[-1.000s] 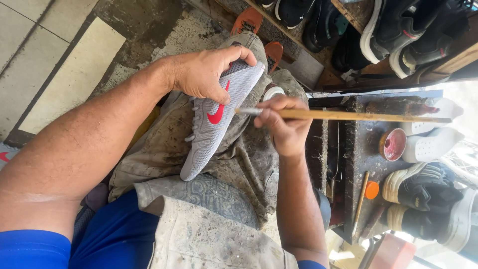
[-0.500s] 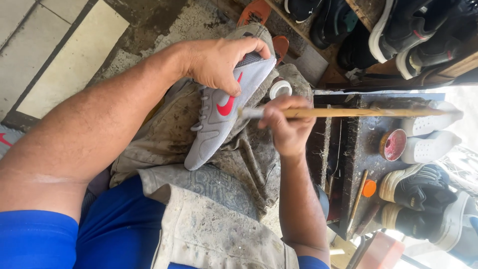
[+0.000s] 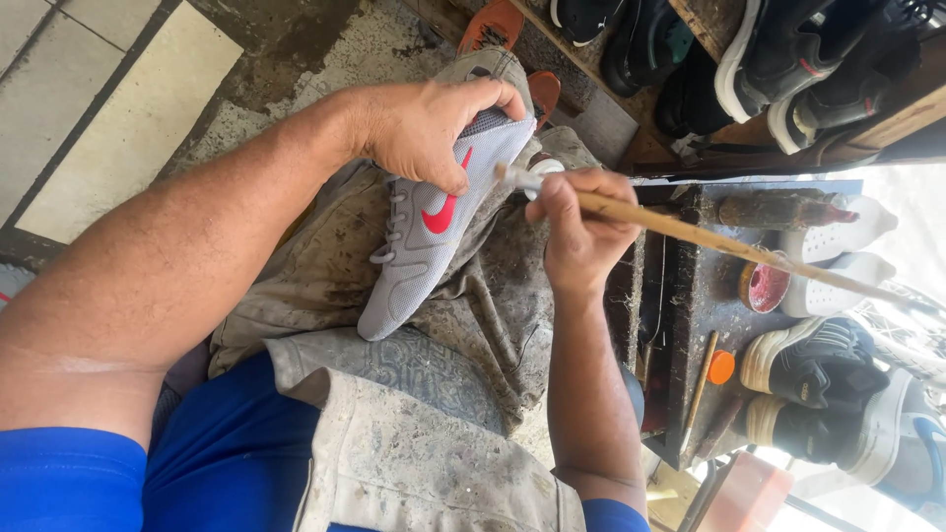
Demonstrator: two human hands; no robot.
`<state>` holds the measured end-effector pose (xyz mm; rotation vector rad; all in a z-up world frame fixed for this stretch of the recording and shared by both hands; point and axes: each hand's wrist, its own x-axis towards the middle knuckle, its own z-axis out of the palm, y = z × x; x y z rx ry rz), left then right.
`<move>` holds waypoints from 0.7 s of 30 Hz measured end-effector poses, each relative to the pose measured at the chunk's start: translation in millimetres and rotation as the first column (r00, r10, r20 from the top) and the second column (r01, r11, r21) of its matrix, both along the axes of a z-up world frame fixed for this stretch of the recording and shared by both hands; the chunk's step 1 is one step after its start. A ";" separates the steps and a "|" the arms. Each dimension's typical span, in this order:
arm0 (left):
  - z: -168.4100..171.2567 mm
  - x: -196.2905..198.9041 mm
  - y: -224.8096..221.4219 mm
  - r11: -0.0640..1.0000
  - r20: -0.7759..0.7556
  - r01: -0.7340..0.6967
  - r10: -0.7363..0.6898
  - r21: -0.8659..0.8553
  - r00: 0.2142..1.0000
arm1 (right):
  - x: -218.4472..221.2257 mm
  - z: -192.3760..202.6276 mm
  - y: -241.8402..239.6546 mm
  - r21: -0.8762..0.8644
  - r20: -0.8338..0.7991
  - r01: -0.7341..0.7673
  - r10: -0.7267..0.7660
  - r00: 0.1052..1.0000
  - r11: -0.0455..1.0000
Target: Applying adhesive to the sole of a sneaker using a brush at a repair bench
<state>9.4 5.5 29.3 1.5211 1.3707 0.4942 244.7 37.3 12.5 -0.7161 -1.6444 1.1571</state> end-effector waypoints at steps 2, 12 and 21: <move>-4.1 -1.0 1.4 1.000 0.019 0.021 -0.022 0.016 1.000 | 1.7 1.9 0.7 0.047 -0.039 -0.321 0.323 0.946 0.946; -10.7 1.9 1.7 0.998 0.031 0.030 -0.032 0.059 0.999 | 4.3 -0.3 19.0 0.069 0.060 -0.269 0.265 0.962 0.961; -19.2 0.1 2.7 0.999 0.267 -0.045 0.047 -0.012 0.962 | -3.7 -1.0 53.7 -0.166 0.006 -0.029 0.030 1.000 0.986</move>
